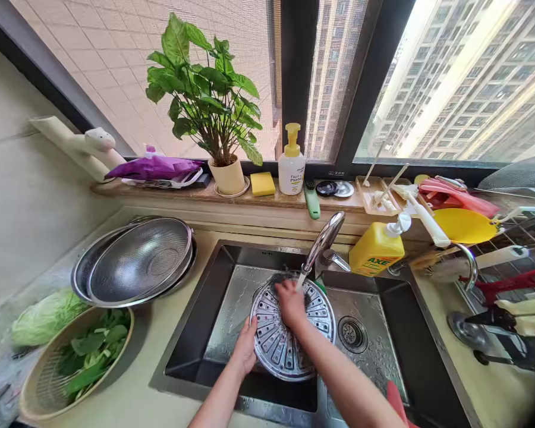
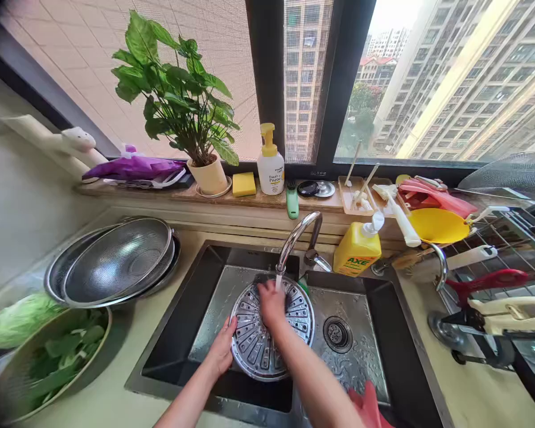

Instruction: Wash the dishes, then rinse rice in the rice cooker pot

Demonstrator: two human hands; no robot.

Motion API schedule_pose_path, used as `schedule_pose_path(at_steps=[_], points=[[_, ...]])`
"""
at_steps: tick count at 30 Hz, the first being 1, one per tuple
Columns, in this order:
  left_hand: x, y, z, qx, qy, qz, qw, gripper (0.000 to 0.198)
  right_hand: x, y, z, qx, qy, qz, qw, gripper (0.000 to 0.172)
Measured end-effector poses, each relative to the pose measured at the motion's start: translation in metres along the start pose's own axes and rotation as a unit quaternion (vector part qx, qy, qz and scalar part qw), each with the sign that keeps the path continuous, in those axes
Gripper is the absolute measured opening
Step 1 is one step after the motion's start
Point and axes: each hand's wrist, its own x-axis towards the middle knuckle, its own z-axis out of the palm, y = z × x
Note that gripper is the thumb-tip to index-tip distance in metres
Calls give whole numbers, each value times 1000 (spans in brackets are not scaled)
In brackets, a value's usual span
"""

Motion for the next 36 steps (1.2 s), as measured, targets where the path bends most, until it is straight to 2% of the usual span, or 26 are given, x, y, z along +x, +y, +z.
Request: schedule_pose_path(at_steps=[2,3,5,7,8,10,12,15,18,20,22,25,27,29,33,36], points=[[3,0,4,-25,45,-33,998,26,-23,-32,8,14,-10,-33,999,32],[4,1,6,-29,64,-49,996,32,-42,-40,11,33,-13,-51,998,31],[9,5,9,-26,78,-57,995,42,-88,-37,14,83,-16,-94,992,31],[14,10,10,-21,50,-27,998,40,-132,-11,13,112,-8,-141,984,33],[16,12,10,-17,27,-7,999,36,-147,8,11,104,14,-145,984,34],[20,17,9,-5,-12,18,1000,28,-161,55,7,65,78,-116,988,36],[23,21,8,12,-24,27,999,25,-153,104,4,53,129,-66,988,34],[24,22,7,20,-26,30,999,27,-124,166,0,65,168,72,981,33],[27,14,8,14,-16,35,999,30,-103,201,-17,63,159,139,975,36],[30,6,10,9,-7,38,999,33,-91,204,-40,35,186,136,972,41],[31,0,12,8,-4,40,999,38,-72,194,-68,5,229,103,968,45],[29,2,12,21,-3,51,998,46,-31,167,-94,-31,213,27,976,47],[23,14,8,38,2,68,997,49,-7,155,-91,-67,176,3,982,47],[13,33,1,60,7,92,994,49,5,153,-72,-99,163,3,982,51],[-16,77,-15,98,17,157,982,41,0,161,-32,-106,199,27,974,64],[-40,103,-22,130,32,222,966,30,-5,162,-26,-84,197,42,976,68]])
